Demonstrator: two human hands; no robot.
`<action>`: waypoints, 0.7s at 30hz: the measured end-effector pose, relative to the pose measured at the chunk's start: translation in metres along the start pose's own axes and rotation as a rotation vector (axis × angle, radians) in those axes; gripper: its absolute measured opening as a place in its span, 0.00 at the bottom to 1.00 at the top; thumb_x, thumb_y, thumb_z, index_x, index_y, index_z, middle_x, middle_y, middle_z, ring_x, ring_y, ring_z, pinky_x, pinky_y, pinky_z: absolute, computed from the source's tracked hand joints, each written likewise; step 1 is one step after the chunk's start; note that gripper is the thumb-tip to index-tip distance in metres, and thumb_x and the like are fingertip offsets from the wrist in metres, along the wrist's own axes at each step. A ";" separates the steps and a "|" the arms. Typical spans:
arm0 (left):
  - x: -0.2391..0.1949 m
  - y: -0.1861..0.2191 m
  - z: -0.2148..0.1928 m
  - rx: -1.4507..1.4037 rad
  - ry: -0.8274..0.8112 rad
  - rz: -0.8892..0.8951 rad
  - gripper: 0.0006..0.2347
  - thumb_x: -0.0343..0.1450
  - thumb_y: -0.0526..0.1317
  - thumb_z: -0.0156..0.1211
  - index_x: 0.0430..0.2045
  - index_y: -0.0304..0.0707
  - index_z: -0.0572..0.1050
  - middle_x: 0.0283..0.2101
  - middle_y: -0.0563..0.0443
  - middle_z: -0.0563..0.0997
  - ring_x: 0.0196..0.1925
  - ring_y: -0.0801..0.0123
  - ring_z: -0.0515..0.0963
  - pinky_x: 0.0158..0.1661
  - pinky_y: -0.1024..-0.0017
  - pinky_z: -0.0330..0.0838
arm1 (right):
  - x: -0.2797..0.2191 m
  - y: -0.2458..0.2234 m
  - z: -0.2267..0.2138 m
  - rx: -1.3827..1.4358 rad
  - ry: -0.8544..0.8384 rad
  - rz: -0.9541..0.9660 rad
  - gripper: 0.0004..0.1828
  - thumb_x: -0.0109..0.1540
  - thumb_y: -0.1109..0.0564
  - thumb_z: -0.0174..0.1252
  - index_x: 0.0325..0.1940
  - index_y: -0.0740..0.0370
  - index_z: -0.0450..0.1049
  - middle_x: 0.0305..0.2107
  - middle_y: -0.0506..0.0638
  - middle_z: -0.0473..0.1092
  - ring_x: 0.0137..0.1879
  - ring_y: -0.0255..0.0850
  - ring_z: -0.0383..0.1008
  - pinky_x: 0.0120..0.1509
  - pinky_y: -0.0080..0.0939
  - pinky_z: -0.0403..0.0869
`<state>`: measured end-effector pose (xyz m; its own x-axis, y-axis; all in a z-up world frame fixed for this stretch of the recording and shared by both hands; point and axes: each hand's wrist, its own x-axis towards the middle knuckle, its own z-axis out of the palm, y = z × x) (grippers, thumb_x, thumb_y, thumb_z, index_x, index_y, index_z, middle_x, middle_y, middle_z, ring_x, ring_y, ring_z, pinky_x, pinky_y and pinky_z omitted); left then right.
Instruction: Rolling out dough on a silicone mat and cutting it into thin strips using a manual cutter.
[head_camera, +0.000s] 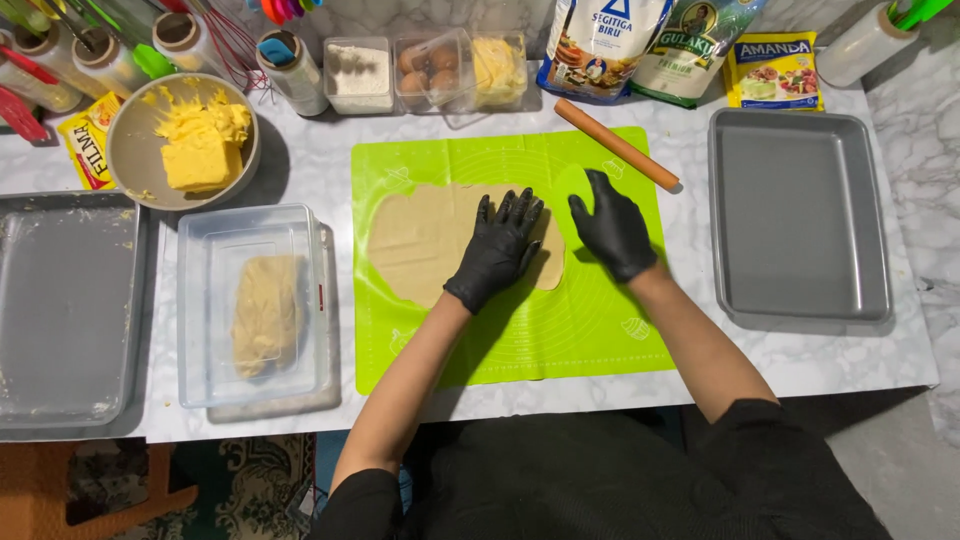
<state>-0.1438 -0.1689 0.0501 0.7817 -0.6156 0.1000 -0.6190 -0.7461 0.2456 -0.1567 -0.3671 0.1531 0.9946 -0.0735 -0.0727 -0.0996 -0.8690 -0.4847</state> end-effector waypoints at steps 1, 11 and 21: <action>0.001 0.002 0.007 -0.001 -0.001 0.004 0.26 0.78 0.53 0.42 0.73 0.50 0.56 0.77 0.44 0.55 0.78 0.46 0.56 0.71 0.38 0.39 | 0.016 0.006 0.015 0.000 0.002 0.004 0.28 0.70 0.43 0.51 0.69 0.59 0.62 0.50 0.68 0.74 0.56 0.68 0.74 0.60 0.70 0.71; 0.004 0.003 0.023 -0.048 0.050 -0.068 0.24 0.80 0.51 0.38 0.75 0.61 0.53 0.79 0.49 0.50 0.80 0.49 0.49 0.72 0.40 0.32 | 0.015 -0.001 0.037 -0.227 -0.034 -0.036 0.27 0.71 0.53 0.45 0.71 0.70 0.53 0.33 0.65 0.77 0.43 0.64 0.80 0.47 0.64 0.77; 0.013 0.004 0.027 -0.010 0.085 0.024 0.23 0.76 0.48 0.48 0.70 0.59 0.61 0.77 0.42 0.54 0.77 0.38 0.54 0.70 0.31 0.37 | -0.120 0.028 0.010 -0.105 -0.369 0.109 0.28 0.68 0.45 0.49 0.69 0.60 0.62 0.29 0.65 0.78 0.46 0.66 0.79 0.50 0.67 0.76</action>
<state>-0.1377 -0.1867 0.0263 0.7704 -0.6093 0.1878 -0.6373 -0.7282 0.2520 -0.2789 -0.3780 0.1399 0.8996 -0.0035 -0.4367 -0.1816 -0.9124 -0.3667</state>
